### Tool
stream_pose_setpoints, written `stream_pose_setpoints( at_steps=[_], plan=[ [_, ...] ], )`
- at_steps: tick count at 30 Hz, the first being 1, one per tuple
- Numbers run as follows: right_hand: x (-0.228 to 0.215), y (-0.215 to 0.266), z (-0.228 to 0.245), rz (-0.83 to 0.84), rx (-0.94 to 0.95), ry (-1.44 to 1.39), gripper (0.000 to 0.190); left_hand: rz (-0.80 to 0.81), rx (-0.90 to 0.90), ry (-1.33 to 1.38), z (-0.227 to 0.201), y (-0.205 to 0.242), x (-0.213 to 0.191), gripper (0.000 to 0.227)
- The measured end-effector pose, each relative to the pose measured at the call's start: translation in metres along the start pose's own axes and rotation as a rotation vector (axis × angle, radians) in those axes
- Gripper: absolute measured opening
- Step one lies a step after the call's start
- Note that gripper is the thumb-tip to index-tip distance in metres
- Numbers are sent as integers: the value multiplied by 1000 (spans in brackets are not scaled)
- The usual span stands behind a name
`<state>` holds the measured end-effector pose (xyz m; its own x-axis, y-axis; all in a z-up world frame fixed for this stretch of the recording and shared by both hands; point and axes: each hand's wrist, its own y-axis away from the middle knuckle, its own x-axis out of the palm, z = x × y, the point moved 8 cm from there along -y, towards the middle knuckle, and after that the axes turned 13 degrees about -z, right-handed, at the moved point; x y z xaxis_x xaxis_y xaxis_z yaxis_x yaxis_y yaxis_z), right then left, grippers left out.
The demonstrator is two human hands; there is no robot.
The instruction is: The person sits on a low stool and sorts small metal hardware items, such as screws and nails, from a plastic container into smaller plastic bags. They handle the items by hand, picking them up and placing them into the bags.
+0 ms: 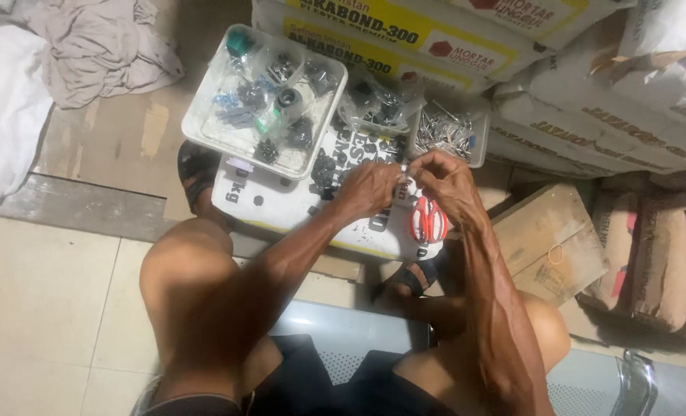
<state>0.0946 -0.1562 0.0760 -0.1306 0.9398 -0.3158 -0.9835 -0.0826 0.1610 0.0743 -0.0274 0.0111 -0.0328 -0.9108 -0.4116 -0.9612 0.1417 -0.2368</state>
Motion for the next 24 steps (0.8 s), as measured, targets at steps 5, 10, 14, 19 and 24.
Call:
stream_pose_setpoints(
  at_steps=[5,10,14,19,24],
  plan=[
    [5,5,-13,19,34,-6,9,68,-12,-164,22,17,15,27],
    [7,9,-17,-17,66,-61,7,37,-54,-151,1,21,-3,29],
    [-1,-6,-9,-236,-54,109,12,-255,-90,-133,-18,3,-38,18],
    [-7,0,-20,-341,-219,223,21,-366,-356,449,-6,-11,-29,20],
    [2,-3,-36,-341,-511,325,11,-301,-691,669,12,-5,-19,13]
  ],
)
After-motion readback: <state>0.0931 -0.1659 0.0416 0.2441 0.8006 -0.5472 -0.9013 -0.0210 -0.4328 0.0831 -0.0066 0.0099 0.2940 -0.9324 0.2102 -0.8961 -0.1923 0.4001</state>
